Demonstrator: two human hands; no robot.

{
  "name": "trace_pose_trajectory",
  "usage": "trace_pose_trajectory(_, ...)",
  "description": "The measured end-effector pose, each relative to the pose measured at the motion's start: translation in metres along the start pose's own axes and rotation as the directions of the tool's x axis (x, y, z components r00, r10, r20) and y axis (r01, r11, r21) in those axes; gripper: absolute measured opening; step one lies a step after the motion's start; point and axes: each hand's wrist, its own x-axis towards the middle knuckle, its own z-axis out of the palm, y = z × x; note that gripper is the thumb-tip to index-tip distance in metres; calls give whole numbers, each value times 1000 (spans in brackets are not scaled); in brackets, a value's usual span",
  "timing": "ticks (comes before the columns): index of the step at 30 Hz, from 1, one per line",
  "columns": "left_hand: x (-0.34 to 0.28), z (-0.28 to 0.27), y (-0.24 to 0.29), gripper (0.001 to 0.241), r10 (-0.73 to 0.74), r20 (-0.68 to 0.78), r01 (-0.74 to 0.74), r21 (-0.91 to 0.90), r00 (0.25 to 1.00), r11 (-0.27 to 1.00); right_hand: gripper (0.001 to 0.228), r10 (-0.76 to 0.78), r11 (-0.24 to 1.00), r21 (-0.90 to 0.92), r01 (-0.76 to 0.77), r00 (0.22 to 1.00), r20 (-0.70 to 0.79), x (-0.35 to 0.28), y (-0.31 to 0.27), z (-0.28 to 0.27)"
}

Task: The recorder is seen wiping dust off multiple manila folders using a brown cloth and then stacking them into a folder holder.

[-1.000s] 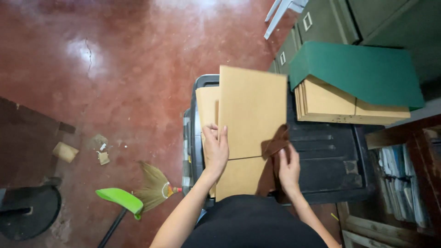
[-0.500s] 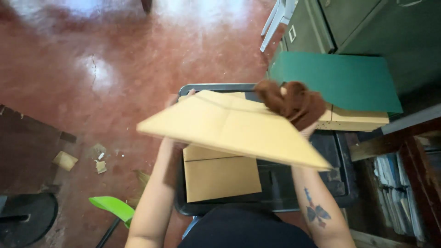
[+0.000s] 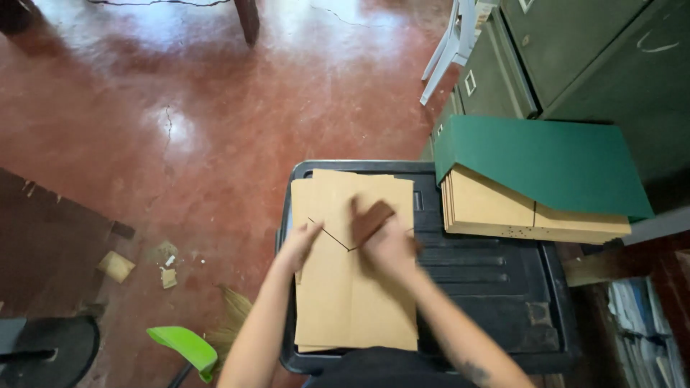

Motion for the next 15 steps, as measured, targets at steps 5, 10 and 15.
trace_pose_trajectory(5, 26, -7, -25, 54, 319, 37, -311, 352, 947, 883, 56, -580, 319, -464, 826, 558, 594, -57, 57, 48)
trace_pose_trajectory(10, 30, -7, -27, 66, 314, -30, -286, 337, 949, 897, 54, -520, 357, -655, 666, 724, 452, 47, 93, 30)
trace_pose_trajectory(15, -10, 14, -5, 58, 356, -4, -329, 373, 935, 868, 65, -6, 543, -827, 148, 985, 172, 117, 106, 27)
